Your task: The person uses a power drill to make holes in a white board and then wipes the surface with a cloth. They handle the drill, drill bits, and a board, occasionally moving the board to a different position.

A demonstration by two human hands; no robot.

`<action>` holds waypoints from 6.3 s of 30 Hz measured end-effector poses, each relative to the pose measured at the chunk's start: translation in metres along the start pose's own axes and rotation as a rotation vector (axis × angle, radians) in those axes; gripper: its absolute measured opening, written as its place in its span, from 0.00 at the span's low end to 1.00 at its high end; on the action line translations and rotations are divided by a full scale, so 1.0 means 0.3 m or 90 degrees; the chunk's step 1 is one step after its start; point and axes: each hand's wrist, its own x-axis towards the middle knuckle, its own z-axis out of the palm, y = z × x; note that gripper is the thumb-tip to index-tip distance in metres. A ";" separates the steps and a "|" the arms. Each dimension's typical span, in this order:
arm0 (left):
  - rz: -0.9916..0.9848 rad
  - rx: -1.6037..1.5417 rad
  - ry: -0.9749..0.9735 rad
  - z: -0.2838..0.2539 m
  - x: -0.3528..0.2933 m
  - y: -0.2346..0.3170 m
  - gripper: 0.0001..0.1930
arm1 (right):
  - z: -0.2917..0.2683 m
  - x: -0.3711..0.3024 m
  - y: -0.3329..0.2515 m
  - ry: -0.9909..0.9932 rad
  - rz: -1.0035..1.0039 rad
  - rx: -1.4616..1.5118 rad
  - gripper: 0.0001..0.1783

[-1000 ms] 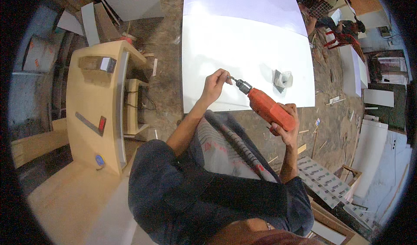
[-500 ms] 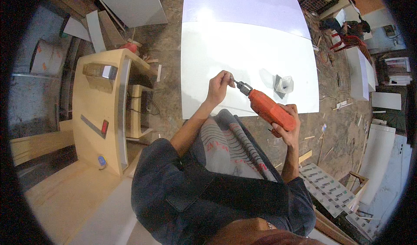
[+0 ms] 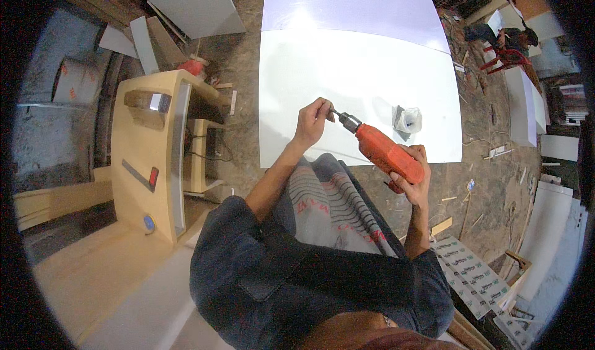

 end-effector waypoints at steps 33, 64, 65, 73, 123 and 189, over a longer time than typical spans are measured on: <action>-0.364 -0.925 0.677 0.133 -0.351 -0.676 0.17 | 0.401 0.223 0.466 -0.452 -0.014 -0.169 0.31; -0.347 -1.097 0.931 0.046 -0.410 -0.945 0.15 | 0.779 0.304 0.550 -0.594 0.045 -0.315 0.35; -0.348 -1.106 0.928 0.045 -0.409 -0.949 0.15 | 0.785 0.305 0.545 -0.594 0.041 -0.316 0.35; -0.345 -1.088 0.957 0.032 -0.399 -0.942 0.13 | 0.800 0.316 0.520 -0.615 0.018 -0.356 0.34; -0.350 -1.207 0.854 0.007 -0.395 -0.880 0.20 | 0.890 0.317 0.399 -0.640 0.061 -0.467 0.36; -0.473 -1.275 0.758 -0.134 -0.355 -0.760 0.12 | 1.073 0.334 0.290 -0.609 0.116 -0.481 0.36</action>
